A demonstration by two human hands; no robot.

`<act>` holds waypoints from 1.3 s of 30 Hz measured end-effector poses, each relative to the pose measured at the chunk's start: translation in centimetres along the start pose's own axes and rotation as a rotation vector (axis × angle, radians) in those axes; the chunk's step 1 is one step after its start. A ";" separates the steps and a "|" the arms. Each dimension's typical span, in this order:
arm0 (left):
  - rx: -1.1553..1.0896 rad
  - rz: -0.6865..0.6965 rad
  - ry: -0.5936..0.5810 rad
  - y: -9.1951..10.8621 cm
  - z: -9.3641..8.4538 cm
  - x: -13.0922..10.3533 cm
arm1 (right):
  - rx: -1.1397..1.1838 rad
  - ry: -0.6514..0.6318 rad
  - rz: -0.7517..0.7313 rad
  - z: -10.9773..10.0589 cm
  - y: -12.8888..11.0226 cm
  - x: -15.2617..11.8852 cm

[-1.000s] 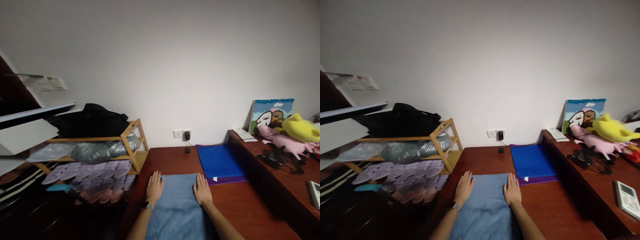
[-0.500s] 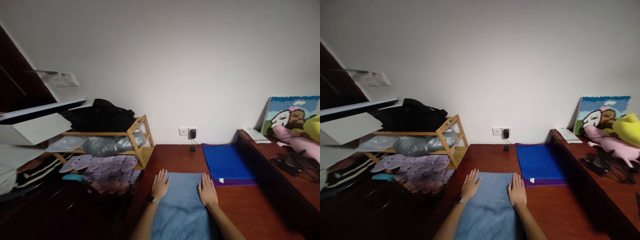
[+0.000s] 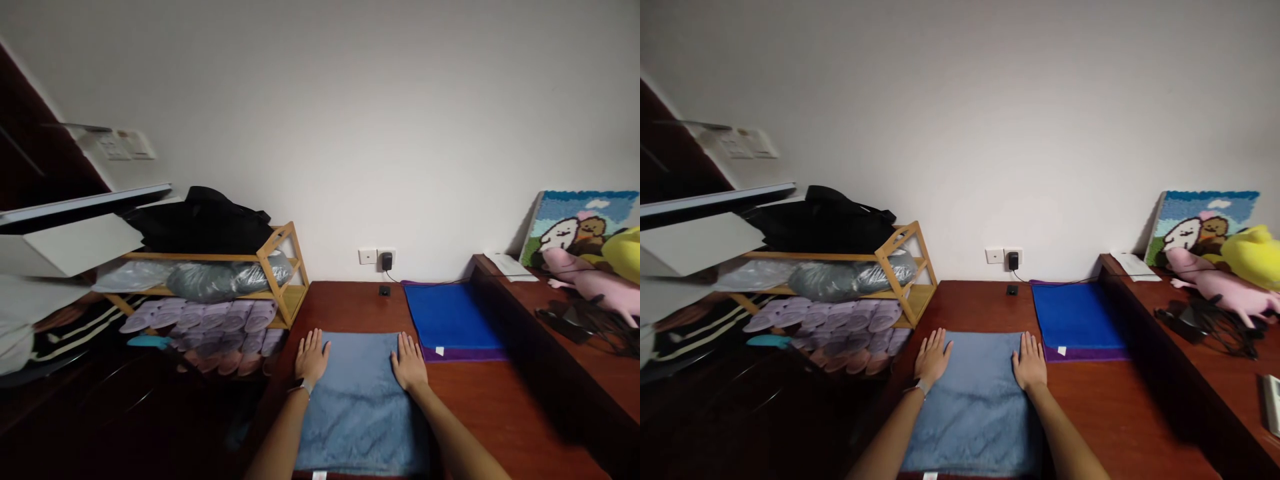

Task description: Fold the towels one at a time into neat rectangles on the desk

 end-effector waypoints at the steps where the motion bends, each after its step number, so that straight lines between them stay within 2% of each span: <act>1: 0.002 -0.005 0.013 0.4 -0.6 -0.5 | 0.001 -0.020 0.011 -0.4 -0.1 -0.1; 4: -0.029 0.079 0.038 3.4 -1.9 -3.5 | 0.004 -0.017 0.023 -1.6 -0.6 -1.7; 7: -0.116 0.308 0.013 9.1 -2.0 -8.4 | 0.004 0.060 -0.021 -1.9 -1.5 -5.6; 9: -0.150 0.411 -0.029 12.3 -1.4 -11.6 | 0.015 0.040 -0.014 -0.8 -1.7 -8.7; 11: -0.154 0.443 -0.088 14.2 -0.6 -13.7 | 0.021 -0.018 0.001 0.7 -1.7 -11.2; 13: -0.146 0.452 -0.142 14.5 0.1 -14.9 | 0.018 -0.042 -0.002 1.4 -1.8 -12.6; 14: -0.137 0.448 -0.161 13.9 0.3 -15.0 | 0.018 -0.039 -0.008 1.5 -1.9 -12.9; 16: -0.111 0.414 -0.173 11.5 0.4 -14.6 | 0.025 -0.027 -0.010 1.4 -1.8 -13.1; 21: -0.019 0.222 -0.114 1.0 0.2 -12.7 | 0.031 -0.001 -0.020 1.5 -1.6 -12.8; 23: -0.002 0.178 -0.088 -2.2 0.0 -12.3 | 0.032 0.011 -0.023 1.5 -1.5 -12.8; 25: 0.007 0.175 -0.078 -3.6 -0.2 -12.3 | 0.029 0.010 -0.028 1.3 -1.6 -12.8; 27: 0.018 0.186 -0.073 -3.6 -0.6 -12.5 | 0.015 -0.008 -0.010 1.1 -1.5 -13.2; 30: 0.004 0.220 -0.016 -1.0 -1.9 -13.6 | -0.006 0.001 0.025 0.8 -1.6 -14.4; 33: -0.055 0.349 0.027 4.6 -2.7 -15.9 | -0.008 0.042 0.004 1.1 -2.2 -16.3; 36: -0.108 0.485 -0.011 10.4 -2.2 -18.7 | -0.008 0.043 -0.014 2.0 -2.6 -17.8; 38: -0.124 0.518 -0.057 12.3 -1.5 -20.0 | -0.004 0.044 -0.021 2.2 -2.7 -18.2; 39: -0.126 0.522 -0.078 12.4 -1.3 -20.4 | -0.001 0.047 -0.024 2.2 -2.7 -18.3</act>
Point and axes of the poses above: each hand's wrist, its own x-axis towards the middle knuckle, its own z-axis out of the palm, y = z × x, the point moved 9 cm from there along x, towards the middle knuckle, and after that the axes turned 8 degrees about -z, right-handed, at the moved point
